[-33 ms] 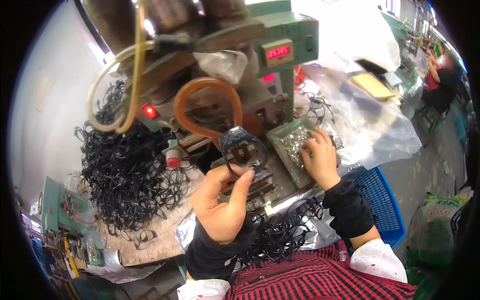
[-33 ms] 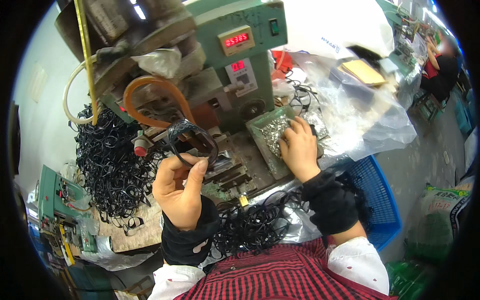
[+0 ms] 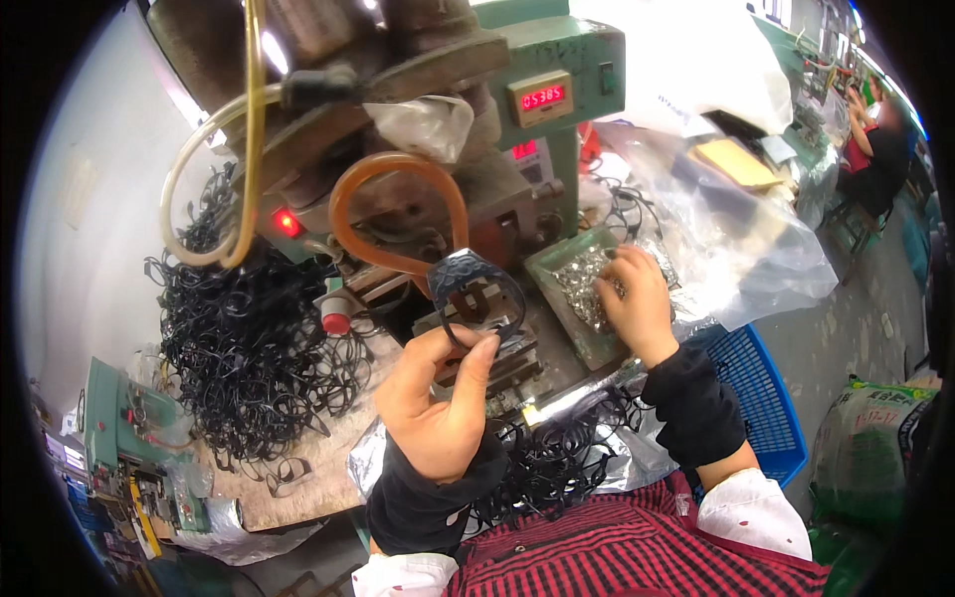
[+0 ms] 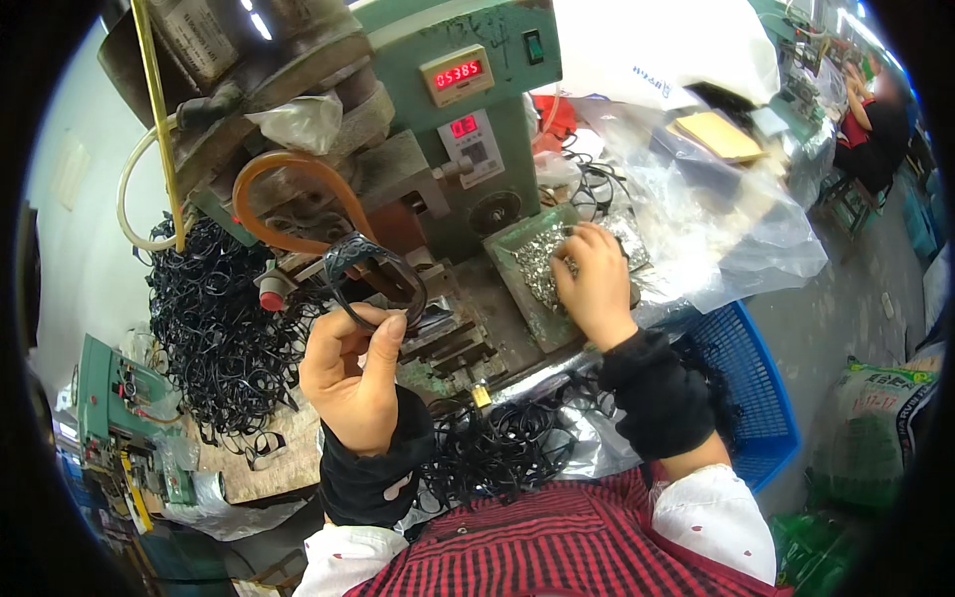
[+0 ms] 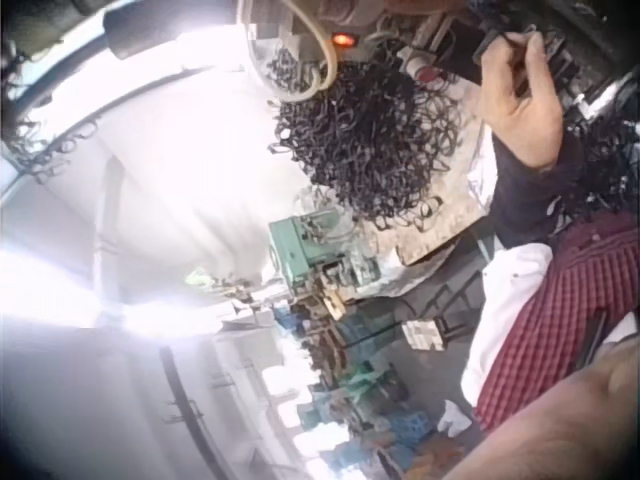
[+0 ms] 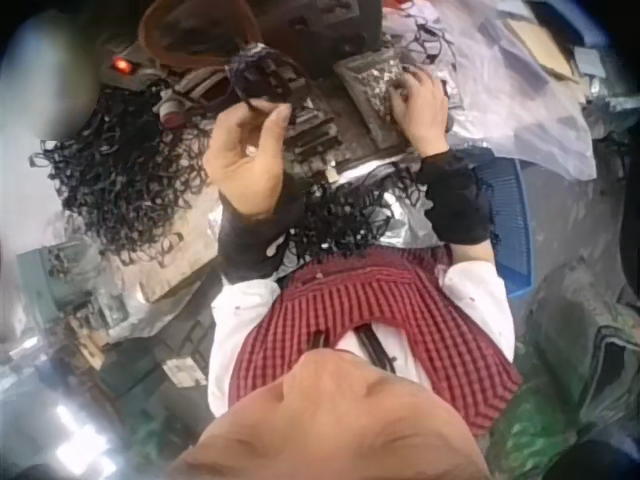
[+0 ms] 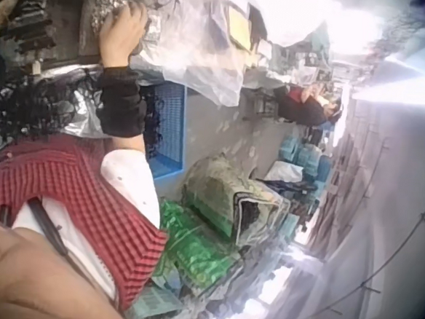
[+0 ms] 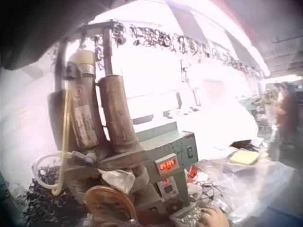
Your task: The person repeatedly picks small metal pins and black wire loops, inserts them into a press machine, and removes the assembled components. The process is continuous and repetitive throughout the clip.
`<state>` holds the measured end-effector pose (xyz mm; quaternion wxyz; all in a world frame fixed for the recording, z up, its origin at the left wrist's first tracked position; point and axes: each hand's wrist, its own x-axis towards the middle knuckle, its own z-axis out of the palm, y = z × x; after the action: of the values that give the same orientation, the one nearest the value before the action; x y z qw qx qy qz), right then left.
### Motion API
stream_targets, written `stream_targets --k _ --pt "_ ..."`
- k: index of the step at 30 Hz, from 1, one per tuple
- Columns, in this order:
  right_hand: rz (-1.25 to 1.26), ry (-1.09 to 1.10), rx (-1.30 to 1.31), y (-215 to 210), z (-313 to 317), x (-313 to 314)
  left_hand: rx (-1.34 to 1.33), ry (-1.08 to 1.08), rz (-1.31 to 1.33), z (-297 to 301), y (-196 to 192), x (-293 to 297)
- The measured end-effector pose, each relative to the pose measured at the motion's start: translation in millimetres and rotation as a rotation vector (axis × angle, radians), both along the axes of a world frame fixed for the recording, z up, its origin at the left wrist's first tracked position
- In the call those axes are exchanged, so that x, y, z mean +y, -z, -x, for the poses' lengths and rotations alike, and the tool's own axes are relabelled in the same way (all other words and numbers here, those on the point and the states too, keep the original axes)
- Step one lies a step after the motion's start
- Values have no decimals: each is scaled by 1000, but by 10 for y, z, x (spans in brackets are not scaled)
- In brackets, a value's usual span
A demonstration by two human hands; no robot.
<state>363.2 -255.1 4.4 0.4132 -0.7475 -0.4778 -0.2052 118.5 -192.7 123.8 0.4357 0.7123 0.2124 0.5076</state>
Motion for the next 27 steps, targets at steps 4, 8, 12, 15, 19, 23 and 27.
stream_targets --k 4,8,12,15,19,23,27 --pt "126 30 146 40 86 -7 16 1 -71 18 83 37" --pt "216 -250 -253 15 172 226 142 2 -131 50 10 79" --pt "166 -208 -92 -6 -29 321 96 -17 -175 214 125 -76" --pt "-91 -71 46 49 -6 148 166 -236 -381 594 406 -67" --pt "-172 -116 397 49 3 54 326 -800 -394 1377 394 437" --pt "-197 -237 576 -62 154 175 394 -947 -179 2282 435 1136" --pt "-195 -302 677 -9 216 311 681 -797 -316 2255 652 1557"
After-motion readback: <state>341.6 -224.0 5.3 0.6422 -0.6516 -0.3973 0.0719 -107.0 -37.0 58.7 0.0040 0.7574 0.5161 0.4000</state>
